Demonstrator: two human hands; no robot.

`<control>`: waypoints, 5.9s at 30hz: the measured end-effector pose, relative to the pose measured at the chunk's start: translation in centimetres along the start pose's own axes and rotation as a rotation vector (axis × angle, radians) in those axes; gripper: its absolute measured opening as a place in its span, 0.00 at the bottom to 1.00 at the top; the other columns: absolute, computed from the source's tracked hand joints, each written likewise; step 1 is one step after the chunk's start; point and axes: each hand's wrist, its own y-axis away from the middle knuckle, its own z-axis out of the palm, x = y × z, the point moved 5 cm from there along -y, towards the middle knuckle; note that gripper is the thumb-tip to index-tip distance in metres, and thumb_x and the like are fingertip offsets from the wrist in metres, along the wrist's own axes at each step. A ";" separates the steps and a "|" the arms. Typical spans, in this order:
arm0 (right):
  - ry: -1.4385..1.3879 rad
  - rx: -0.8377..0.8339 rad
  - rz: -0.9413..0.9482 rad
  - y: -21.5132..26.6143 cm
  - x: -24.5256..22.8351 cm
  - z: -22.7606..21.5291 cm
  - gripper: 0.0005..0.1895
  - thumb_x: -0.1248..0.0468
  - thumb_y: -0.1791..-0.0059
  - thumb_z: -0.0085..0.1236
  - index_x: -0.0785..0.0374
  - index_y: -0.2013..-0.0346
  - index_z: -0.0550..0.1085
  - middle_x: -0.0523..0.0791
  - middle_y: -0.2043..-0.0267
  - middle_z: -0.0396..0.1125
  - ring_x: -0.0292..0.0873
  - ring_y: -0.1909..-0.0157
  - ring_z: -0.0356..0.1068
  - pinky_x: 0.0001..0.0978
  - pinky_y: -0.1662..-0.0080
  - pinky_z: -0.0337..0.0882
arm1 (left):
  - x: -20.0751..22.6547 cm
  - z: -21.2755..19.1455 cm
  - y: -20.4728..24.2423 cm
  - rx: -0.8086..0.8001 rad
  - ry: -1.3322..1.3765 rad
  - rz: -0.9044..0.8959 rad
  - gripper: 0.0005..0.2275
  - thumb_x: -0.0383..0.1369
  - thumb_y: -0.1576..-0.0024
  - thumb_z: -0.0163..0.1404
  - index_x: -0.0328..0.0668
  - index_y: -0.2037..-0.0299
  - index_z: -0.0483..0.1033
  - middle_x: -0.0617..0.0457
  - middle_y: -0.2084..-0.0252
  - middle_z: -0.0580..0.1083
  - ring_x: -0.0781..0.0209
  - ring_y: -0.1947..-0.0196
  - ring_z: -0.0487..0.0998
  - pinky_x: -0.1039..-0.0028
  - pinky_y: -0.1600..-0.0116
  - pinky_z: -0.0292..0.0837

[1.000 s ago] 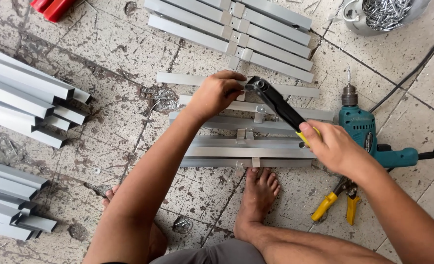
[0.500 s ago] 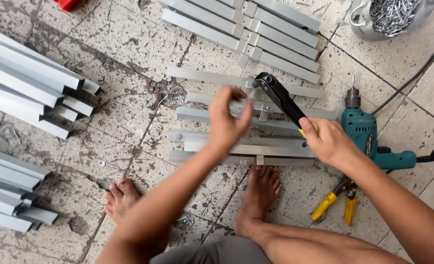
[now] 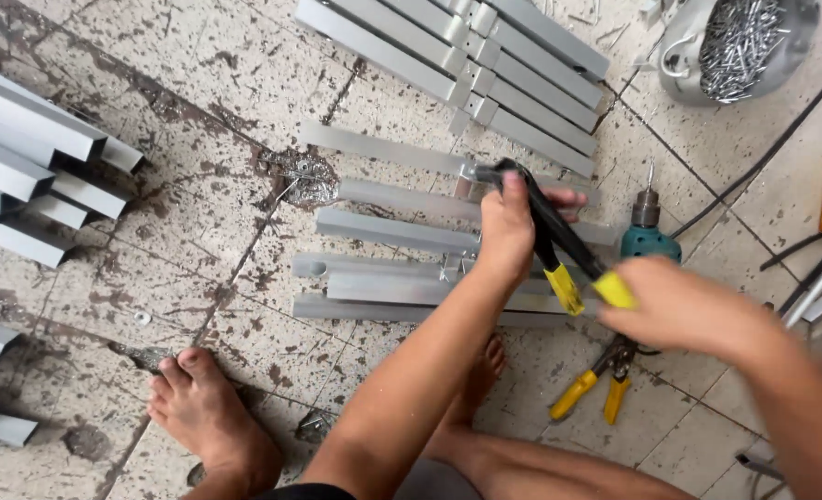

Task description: The person assembles a metal frame by inserting nails into pre-drilled holes on metal bars and securing them with a manual crimping tool. The person works on the floor, arranging the bars and using the tool to fasten the components together.

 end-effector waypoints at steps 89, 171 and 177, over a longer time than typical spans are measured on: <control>-0.208 1.149 -0.478 -22.2 16.5 -16.7 0.07 0.75 0.47 0.68 0.69 0.55 0.80 0.57 0.55 0.75 0.55 0.54 0.75 0.45 0.46 0.74 | 13.5 3.5 7.8 -0.456 -1.324 0.103 0.21 0.37 0.65 0.72 0.40 0.65 0.77 0.53 0.66 0.79 0.63 0.63 0.80 0.75 0.57 0.79; -1.043 0.471 -0.657 -6.6 4.0 10.8 0.19 0.51 0.52 0.58 0.68 0.69 0.75 0.48 0.80 0.69 0.42 0.75 0.69 0.36 0.67 0.68 | 12.3 -0.6 -5.7 -0.671 -2.110 0.999 0.17 0.37 0.50 0.64 0.46 0.51 0.78 0.51 0.57 0.74 0.52 0.51 0.73 0.63 0.48 0.69; -1.036 0.415 -0.634 -6.9 3.6 10.0 0.21 0.51 0.51 0.57 0.69 0.69 0.75 0.52 0.79 0.73 0.44 0.74 0.74 0.38 0.66 0.71 | 11.8 -1.0 -5.8 -0.712 -1.975 0.944 0.14 0.33 0.51 0.65 0.47 0.56 0.78 0.51 0.62 0.76 0.50 0.56 0.79 0.63 0.53 0.74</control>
